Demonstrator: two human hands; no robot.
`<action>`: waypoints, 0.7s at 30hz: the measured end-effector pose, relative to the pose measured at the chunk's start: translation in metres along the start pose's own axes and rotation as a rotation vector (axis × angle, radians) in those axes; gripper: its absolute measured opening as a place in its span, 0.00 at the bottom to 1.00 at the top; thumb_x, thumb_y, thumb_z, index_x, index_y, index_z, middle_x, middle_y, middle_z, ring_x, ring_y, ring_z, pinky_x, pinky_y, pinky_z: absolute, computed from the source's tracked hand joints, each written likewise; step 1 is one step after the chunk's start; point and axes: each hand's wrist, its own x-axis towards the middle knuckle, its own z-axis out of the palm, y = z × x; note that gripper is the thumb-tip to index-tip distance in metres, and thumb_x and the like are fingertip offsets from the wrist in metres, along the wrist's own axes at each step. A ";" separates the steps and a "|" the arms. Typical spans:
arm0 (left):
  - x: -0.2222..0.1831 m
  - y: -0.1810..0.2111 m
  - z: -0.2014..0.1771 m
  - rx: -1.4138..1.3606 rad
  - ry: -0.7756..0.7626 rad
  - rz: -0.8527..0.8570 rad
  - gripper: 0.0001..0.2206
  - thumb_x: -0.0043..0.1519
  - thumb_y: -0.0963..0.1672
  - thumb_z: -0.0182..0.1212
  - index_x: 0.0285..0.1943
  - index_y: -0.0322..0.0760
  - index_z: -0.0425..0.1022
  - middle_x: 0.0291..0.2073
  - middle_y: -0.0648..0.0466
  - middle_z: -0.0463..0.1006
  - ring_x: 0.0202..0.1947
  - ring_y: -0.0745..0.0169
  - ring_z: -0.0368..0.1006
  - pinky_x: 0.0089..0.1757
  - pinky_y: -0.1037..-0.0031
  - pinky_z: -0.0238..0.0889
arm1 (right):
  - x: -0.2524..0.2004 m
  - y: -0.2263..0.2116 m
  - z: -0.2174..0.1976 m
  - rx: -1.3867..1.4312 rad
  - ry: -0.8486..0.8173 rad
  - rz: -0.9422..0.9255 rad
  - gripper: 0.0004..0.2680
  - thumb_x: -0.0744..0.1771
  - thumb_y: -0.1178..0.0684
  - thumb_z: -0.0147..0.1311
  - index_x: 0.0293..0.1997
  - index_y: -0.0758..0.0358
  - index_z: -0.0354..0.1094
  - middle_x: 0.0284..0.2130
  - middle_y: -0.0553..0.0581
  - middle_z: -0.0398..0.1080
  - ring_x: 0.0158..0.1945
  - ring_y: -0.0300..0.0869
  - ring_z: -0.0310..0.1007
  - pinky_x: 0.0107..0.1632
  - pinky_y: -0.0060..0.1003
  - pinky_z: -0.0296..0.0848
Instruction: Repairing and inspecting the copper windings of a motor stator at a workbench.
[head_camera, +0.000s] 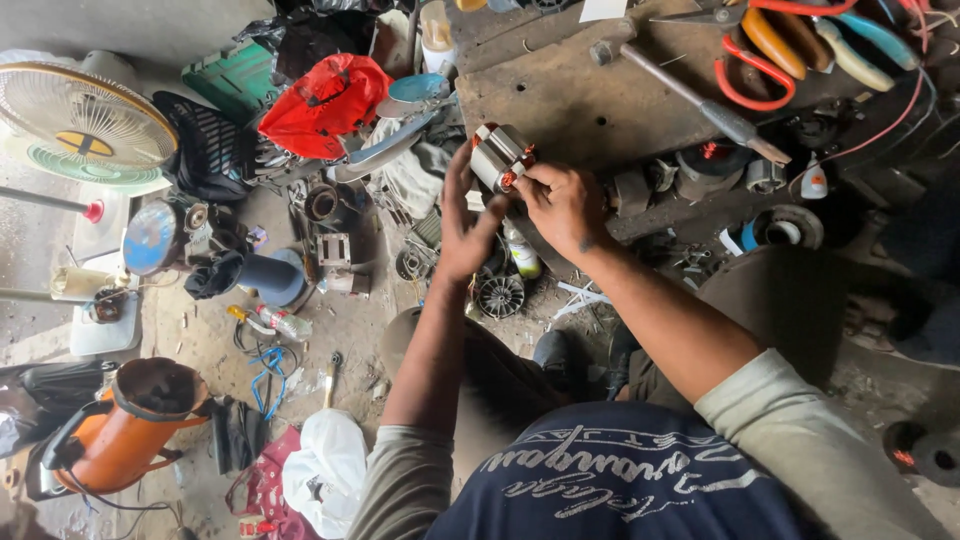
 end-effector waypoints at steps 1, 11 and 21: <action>0.003 0.012 -0.007 -0.112 -0.060 -0.004 0.35 0.64 0.53 0.59 0.78 0.38 0.51 0.72 0.30 0.56 0.71 0.18 0.51 0.63 0.27 0.39 | -0.001 -0.001 0.000 0.030 0.006 -0.019 0.05 0.69 0.54 0.59 0.34 0.58 0.78 0.21 0.62 0.72 0.30 0.56 0.78 0.31 0.45 0.75; 0.102 0.038 -0.052 -0.120 -0.577 -0.417 0.23 0.67 0.53 0.59 0.69 0.44 0.70 0.22 0.51 0.65 0.09 0.66 0.59 0.14 0.81 0.47 | -0.001 -0.010 -0.006 0.040 0.008 -0.019 0.07 0.69 0.51 0.59 0.32 0.57 0.78 0.22 0.59 0.74 0.32 0.56 0.79 0.33 0.45 0.77; 0.114 0.072 -0.052 -0.361 -0.811 -0.579 0.32 0.62 0.45 0.65 0.73 0.28 0.58 0.22 0.61 0.57 0.08 0.77 0.59 0.13 0.89 0.46 | 0.004 -0.010 -0.008 0.076 -0.087 -0.015 0.07 0.69 0.52 0.59 0.32 0.60 0.78 0.21 0.58 0.75 0.28 0.50 0.80 0.32 0.41 0.78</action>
